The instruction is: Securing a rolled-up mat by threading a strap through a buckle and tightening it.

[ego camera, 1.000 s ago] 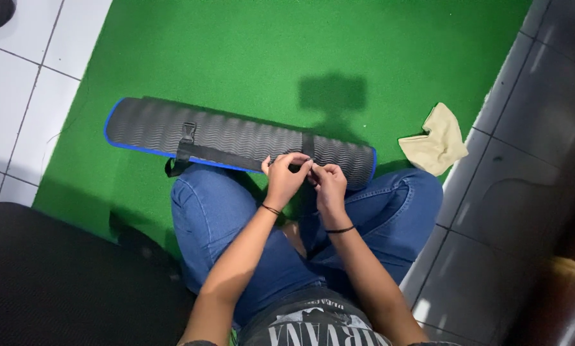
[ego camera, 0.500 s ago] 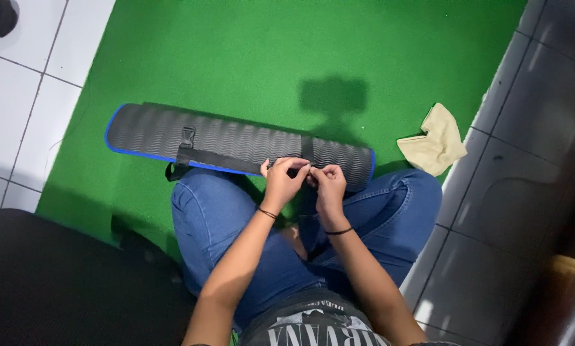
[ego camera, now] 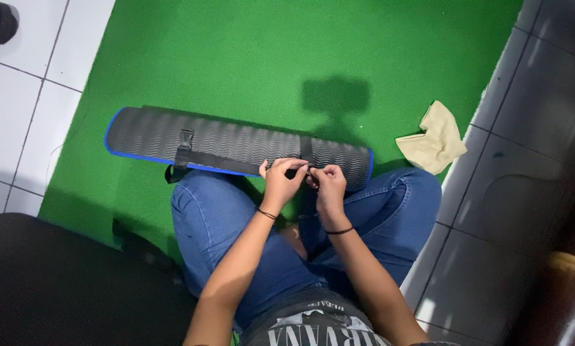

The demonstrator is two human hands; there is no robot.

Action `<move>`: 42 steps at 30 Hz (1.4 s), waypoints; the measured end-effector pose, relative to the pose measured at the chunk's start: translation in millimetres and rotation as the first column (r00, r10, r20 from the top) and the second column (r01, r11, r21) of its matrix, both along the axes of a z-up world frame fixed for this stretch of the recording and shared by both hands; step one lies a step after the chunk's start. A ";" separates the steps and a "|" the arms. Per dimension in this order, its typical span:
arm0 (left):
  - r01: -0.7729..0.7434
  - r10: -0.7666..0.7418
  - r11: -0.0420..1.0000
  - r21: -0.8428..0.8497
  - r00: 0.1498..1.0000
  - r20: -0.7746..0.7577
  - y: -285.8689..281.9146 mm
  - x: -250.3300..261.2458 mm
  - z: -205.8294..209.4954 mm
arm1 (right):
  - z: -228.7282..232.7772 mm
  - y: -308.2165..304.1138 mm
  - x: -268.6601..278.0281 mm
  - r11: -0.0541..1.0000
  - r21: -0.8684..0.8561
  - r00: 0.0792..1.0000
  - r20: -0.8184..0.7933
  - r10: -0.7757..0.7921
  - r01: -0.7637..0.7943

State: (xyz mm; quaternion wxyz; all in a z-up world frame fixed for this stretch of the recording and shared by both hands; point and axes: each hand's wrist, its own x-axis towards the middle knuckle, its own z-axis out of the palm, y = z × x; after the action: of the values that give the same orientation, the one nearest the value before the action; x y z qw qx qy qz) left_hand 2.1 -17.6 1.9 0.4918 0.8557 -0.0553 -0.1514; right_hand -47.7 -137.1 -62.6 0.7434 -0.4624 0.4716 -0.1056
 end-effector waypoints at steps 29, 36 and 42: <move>-0.004 0.004 1.000 0.007 0.999 0.049 -0.1 -1.9 -11.2 | -7.1 -12.8 -5.8 0.955 -0.196 0.970 0.054 0.239 -0.224; 0.018 -0.017 1.000 -0.023 0.998 0.065 1.3 -2.1 -0.3 | -7.8 -17.5 -0.4 0.970 -0.106 0.975 0.022 0.223 -0.219; 0.004 -0.003 1.000 -0.013 0.993 0.114 0.2 -4.6 -8.8 | -9.1 -7.7 -6.4 0.980 -0.134 0.989 0.002 0.150 -0.148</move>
State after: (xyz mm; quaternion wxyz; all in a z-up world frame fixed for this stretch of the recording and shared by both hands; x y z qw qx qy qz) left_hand -2.5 -17.3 -6.9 0.4934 0.8595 -0.0860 -0.1026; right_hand -54.1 -144.9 -71.7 0.7194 -0.5445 0.4230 -0.0840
